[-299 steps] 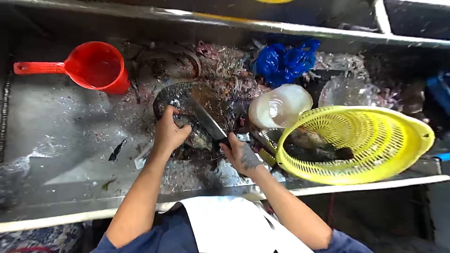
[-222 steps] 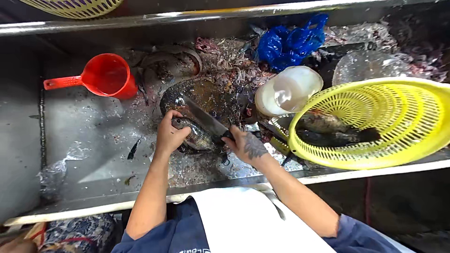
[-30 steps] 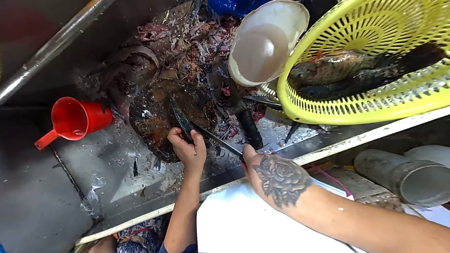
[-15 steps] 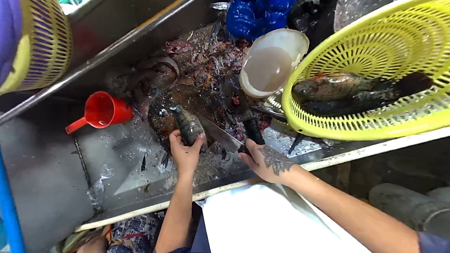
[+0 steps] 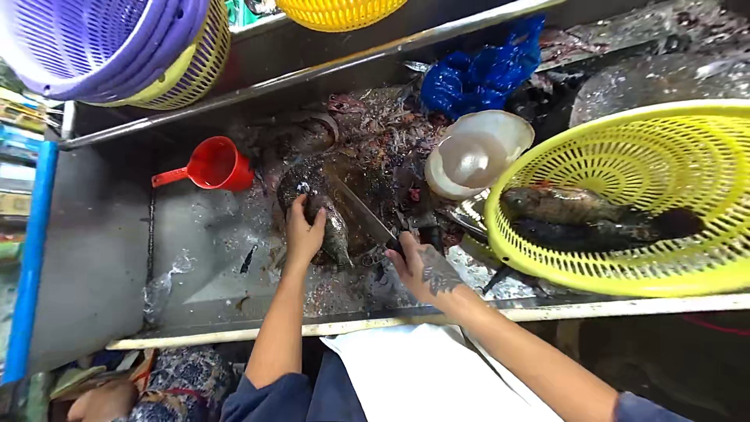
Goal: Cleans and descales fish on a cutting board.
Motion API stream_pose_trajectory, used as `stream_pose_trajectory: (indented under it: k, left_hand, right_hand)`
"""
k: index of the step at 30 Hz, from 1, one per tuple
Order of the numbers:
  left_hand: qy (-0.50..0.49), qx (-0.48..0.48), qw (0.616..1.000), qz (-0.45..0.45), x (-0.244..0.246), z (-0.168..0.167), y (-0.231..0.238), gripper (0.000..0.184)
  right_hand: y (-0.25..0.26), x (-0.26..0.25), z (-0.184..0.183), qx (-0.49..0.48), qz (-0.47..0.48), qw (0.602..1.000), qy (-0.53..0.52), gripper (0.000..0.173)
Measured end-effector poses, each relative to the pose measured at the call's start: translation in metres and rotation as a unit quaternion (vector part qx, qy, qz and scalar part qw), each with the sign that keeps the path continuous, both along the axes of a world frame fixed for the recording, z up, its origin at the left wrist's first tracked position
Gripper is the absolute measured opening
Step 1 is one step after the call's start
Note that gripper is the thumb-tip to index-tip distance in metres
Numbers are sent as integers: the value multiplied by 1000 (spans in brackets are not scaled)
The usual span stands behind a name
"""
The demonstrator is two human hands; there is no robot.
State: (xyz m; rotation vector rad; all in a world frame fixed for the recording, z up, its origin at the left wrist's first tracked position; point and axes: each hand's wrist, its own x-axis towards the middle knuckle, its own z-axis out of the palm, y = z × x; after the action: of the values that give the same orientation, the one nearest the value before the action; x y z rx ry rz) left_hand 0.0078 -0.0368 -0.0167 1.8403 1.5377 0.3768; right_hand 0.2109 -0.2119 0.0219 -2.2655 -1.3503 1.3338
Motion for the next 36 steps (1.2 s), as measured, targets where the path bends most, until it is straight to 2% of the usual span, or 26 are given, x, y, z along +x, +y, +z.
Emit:
stream_pose_trajectory:
  k: [3,7,12,14,17,20,24,28,33,36]
  left_hand:
    - [37,-33,999,11,23,3,7,74]
    - [55,-63,996,16,31,7,11,74]
    - [63,-66,996,22,33,10,10,71]
    - [45,-78,996,24,31,8,13,72]
    - [-81,-132,987,53,21,1,18,72]
    - [-258,-189,939,129,11,10,22,78]
    - [-352,-162,897,214,6,34,27,81]
    - [-294,-86,925,226,-9,14,20,72]
    - [-299,-24,934,193,-29,-4,10,59]
    - [-273,-113,945,142,-35,14,19,64]
  right_hand:
    - [12,-15,9,-21,33,999,-29,42]
    - [17,-23,14,-54,53,995,-61,42]
    - [18,-19,10,-52,30,997,-51,40]
    - [16,-14,5,-34,17,999,-13,40]
    - [6,-3,-7,-19,-47,995,89,42]
    - [-8,5,-24,6,-112,983,143,44]
    - [-16,10,-31,29,-172,968,183,41]
    - [-16,7,-28,23,-185,962,200,36]
    - [-18,7,-27,4,-164,969,184,34]
    - [-15,10,-27,-44,-168,966,193,34]
